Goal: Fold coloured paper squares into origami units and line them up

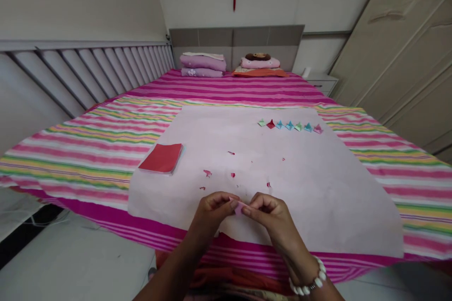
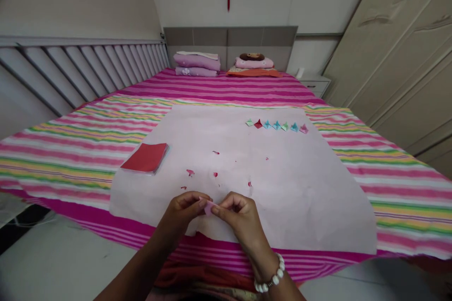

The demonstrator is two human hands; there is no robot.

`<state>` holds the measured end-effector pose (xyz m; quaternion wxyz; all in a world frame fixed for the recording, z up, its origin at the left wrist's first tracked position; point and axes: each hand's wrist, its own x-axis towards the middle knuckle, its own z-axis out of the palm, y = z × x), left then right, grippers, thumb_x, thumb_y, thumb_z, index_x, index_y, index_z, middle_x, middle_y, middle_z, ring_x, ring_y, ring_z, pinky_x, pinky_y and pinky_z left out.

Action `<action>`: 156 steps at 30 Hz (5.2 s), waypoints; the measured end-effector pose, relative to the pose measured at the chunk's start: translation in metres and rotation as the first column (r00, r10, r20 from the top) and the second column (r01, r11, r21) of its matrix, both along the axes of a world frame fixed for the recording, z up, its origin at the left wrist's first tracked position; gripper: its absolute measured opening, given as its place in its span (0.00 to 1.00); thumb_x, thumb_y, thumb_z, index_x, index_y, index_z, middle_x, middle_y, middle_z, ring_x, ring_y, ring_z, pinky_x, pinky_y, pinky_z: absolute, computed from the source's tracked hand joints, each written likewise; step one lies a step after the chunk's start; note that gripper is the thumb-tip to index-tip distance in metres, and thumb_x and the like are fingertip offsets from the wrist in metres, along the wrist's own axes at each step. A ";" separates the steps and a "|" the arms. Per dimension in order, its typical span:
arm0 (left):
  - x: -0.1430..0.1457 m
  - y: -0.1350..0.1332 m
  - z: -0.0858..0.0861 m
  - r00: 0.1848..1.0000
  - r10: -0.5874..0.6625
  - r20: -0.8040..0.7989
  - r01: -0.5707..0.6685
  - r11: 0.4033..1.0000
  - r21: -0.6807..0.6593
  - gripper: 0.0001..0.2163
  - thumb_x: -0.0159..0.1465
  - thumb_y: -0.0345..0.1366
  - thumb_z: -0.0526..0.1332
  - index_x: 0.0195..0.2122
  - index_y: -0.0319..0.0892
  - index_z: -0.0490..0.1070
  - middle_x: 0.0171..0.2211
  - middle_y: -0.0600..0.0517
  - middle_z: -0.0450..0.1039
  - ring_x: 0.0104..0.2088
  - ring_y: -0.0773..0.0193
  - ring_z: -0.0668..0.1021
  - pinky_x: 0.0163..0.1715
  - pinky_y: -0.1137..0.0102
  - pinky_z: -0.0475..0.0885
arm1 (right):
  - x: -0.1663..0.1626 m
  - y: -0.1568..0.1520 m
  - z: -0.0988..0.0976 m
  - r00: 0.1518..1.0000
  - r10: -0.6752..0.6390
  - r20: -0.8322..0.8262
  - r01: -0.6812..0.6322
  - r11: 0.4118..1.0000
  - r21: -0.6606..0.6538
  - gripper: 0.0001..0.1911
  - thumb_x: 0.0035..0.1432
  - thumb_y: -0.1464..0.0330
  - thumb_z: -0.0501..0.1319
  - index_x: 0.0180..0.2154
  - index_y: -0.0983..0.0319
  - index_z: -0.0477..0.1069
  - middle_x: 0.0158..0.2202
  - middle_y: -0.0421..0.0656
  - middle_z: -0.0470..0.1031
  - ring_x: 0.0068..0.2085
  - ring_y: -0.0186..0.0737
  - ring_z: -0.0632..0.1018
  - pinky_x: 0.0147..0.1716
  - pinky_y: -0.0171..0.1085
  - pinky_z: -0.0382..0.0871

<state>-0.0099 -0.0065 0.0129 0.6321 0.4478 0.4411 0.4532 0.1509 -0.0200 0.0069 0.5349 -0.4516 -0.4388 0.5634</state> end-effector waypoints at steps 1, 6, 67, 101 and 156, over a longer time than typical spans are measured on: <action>0.002 -0.001 -0.002 1.000 -0.024 0.009 0.024 1.000 -0.012 0.11 0.50 0.42 0.69 0.30 0.39 0.78 0.26 0.51 0.78 0.30 0.63 0.78 0.33 0.68 0.73 | -0.001 0.000 0.000 1.000 -0.001 -0.028 0.001 1.000 -0.009 0.13 0.42 0.65 0.72 0.18 0.62 0.71 0.19 0.37 0.71 0.23 0.32 0.70 0.25 0.33 0.63; 0.008 -0.003 -0.013 1.000 -0.030 0.008 0.031 0.995 -0.096 0.14 0.50 0.45 0.68 0.28 0.37 0.77 0.20 0.53 0.75 0.23 0.67 0.75 0.27 0.71 0.72 | -0.005 -0.002 0.000 0.996 -0.016 -0.093 0.015 1.000 -0.019 0.11 0.45 0.64 0.71 0.21 0.62 0.73 0.21 0.40 0.76 0.26 0.37 0.75 0.29 0.36 0.67; 0.012 -0.010 -0.005 0.864 0.133 -0.485 0.047 0.939 0.341 0.13 0.60 0.31 0.55 0.45 0.41 0.73 0.26 0.52 0.76 0.25 0.64 0.76 0.27 0.72 0.70 | -0.021 -0.003 -0.006 0.886 -0.280 0.371 0.073 0.872 0.483 0.14 0.55 0.79 0.57 0.36 0.58 0.76 0.29 0.40 0.73 0.29 0.36 0.73 0.26 0.34 0.66; 0.013 0.002 -0.006 0.954 0.145 0.264 -0.085 0.971 -0.224 0.13 0.48 0.41 0.72 0.26 0.36 0.76 0.23 0.53 0.74 0.24 0.73 0.72 0.28 0.77 0.69 | -0.019 0.000 -0.011 0.968 -0.213 -0.129 0.228 0.968 0.109 0.13 0.47 0.67 0.69 0.36 0.60 0.71 0.29 0.40 0.75 0.30 0.36 0.75 0.31 0.35 0.70; 0.010 -0.006 -0.002 0.940 -0.204 -0.273 0.235 0.968 0.085 0.16 0.60 0.45 0.57 0.22 0.39 0.70 0.18 0.55 0.66 0.21 0.69 0.67 0.24 0.73 0.60 | -0.010 0.001 -0.007 0.983 0.012 -0.182 -0.016 1.000 -0.025 0.12 0.51 0.63 0.67 0.22 0.61 0.69 0.18 0.39 0.75 0.20 0.37 0.73 0.24 0.37 0.67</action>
